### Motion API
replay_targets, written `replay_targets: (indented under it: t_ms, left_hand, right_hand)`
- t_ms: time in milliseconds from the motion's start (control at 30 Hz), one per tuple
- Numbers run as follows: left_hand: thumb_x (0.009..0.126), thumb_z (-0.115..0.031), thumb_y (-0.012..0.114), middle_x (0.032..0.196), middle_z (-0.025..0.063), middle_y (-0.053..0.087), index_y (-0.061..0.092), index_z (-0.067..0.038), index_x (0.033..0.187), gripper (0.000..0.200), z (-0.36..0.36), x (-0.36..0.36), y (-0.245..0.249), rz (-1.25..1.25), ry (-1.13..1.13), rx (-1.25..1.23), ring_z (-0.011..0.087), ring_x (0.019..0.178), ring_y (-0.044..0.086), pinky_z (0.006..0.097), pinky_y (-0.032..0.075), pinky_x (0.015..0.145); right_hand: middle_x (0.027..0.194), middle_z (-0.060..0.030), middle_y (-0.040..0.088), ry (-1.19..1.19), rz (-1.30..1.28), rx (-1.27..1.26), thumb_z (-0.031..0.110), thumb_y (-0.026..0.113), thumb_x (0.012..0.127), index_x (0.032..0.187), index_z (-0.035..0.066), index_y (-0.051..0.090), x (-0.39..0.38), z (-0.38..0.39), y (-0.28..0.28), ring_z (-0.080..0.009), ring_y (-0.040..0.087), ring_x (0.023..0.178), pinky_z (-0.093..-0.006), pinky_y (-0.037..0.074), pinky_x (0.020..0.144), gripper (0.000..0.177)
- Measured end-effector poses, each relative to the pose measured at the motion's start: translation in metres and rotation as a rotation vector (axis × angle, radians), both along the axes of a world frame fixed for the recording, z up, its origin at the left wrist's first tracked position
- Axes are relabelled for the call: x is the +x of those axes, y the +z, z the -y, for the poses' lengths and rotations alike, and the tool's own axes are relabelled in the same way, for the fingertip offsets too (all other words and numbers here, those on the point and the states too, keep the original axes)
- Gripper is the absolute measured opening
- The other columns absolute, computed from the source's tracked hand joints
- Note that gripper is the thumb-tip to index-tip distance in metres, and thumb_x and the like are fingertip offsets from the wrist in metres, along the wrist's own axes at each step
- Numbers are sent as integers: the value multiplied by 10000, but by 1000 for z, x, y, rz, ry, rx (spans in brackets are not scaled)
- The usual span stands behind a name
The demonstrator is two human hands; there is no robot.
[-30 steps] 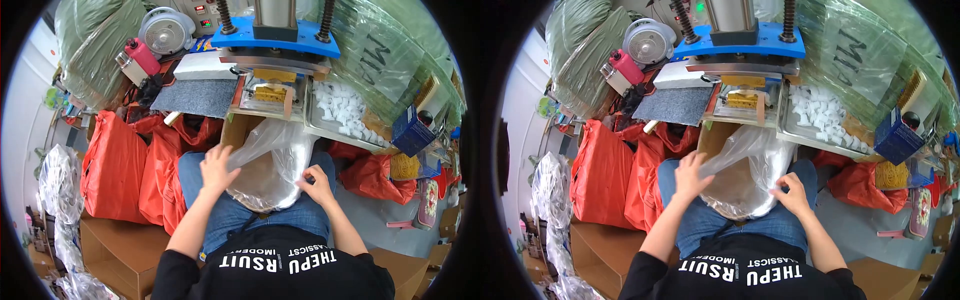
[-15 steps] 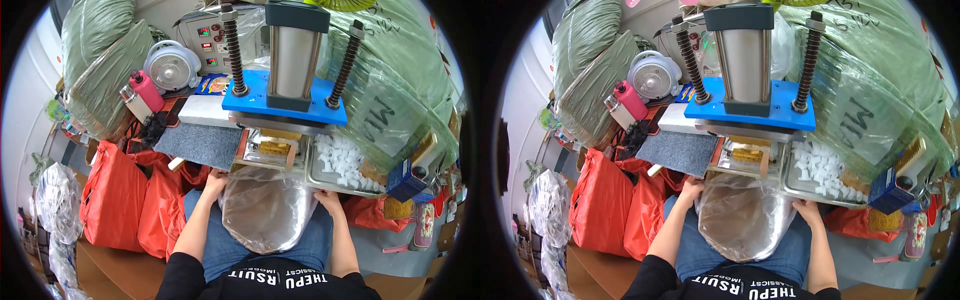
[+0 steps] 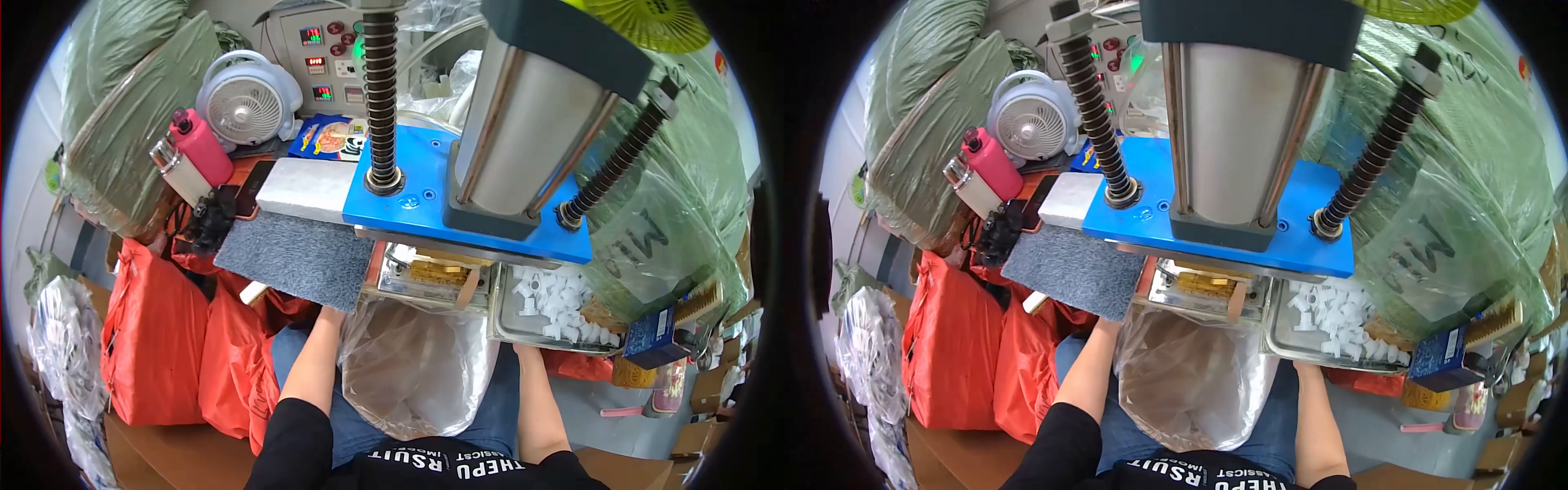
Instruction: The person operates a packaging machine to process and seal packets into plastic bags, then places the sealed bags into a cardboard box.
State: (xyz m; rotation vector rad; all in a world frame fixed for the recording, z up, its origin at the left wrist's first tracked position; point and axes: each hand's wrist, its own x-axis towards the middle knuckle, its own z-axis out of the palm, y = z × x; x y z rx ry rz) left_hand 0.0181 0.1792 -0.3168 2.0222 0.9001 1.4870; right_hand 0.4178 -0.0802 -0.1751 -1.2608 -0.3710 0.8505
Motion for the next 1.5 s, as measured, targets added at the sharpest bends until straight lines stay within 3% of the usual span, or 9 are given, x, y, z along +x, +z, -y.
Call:
replay_targets:
  t_ms: [100, 200, 333, 533, 967, 1267, 1333, 1433, 1500]
  left_hand:
    - [925, -309, 503, 1362, 99, 484, 403, -26, 1372, 539, 75, -29, 155, 530, -210, -983, 291, 1257, 432, 411, 343, 1056]
    - [903, -313, 535, 1353, 99, 492, 426, -34, 1357, 544, 96, -40, 188, 170, -173, -1066, 278, 1243, 446, 411, 349, 1050]
    - [878, -313, 574, 1361, 89, 480, 442, -51, 1349, 556, 91, -23, 213, -622, -128, -829, 257, 1239, 452, 384, 369, 1037]
    - [964, -337, 449, 1433, 115, 390, 402, -40, 1373, 507, 70, -5, 149, 713, -107, -844, 252, 1312, 365, 371, 292, 1096]
    - [988, -156, 414, 1362, 84, 457, 391, -14, 1362, 401, 37, 12, 89, 739, -561, -937, 234, 1227, 433, 343, 321, 1075]
    - [990, -173, 423, 1366, 79, 448, 372, -15, 1373, 418, 25, 44, 68, 490, -122, -880, 230, 1222, 436, 342, 321, 1073]
    - [926, -213, 507, 1330, 160, 471, 502, -6, 1245, 380, 70, 50, 104, 519, 347, -543, 272, 1258, 411, 359, 288, 1086]
    - [792, -202, 589, 1234, 152, 540, 597, -31, 1061, 318, 162, 30, 240, -490, 376, -303, 327, 1236, 421, 474, 285, 1074]
    - [754, -239, 625, 1251, 136, 549, 639, -74, 1041, 331, 224, 42, 233, -930, -13, -44, 360, 1269, 398, 549, 292, 1055]
  right_hand:
    - [1377, -92, 446, 140, -123, 274, 340, 394, 988, 1392, 69, 373, 20, -3, -31, -230, 453, 1234, -361, 398, 1019, 487]
    - [1378, -86, 450, 239, 13, 126, 354, 389, 988, 1394, 77, 376, -7, -9, 14, -230, 456, 1232, -359, 393, 1021, 492]
    - [1382, -82, 447, 238, -8, 63, 338, 392, 990, 1398, 73, 370, -3, -4, -1, -226, 453, 1237, -357, 388, 1027, 487]
    - [1392, -82, 436, 109, -11, -39, 320, 397, 991, 1405, 66, 357, -15, -8, 7, -223, 445, 1245, -346, 384, 1028, 487]
    - [1411, -101, 413, 135, -167, 91, 295, 394, 992, 1410, 62, 344, -12, -23, 1, -228, 424, 1264, -343, 368, 1043, 482]
    - [1400, -102, 424, 555, -444, 57, 300, 420, 977, 1394, 68, 373, -5, -70, 3, -237, 429, 1255, -365, 366, 1047, 479]
    - [1398, -102, 426, 558, -446, 56, 301, 426, 974, 1390, 69, 379, -2, -71, 1, -239, 430, 1253, -370, 365, 1047, 479]
    - [1395, -102, 430, 497, -419, 41, 303, 435, 969, 1385, 71, 389, 50, -39, -45, -242, 432, 1250, -377, 364, 1048, 478]
    - [1392, -102, 432, 434, -377, 7, 304, 440, 966, 1381, 73, 395, 107, -32, -81, -244, 433, 1248, -382, 364, 1049, 477]
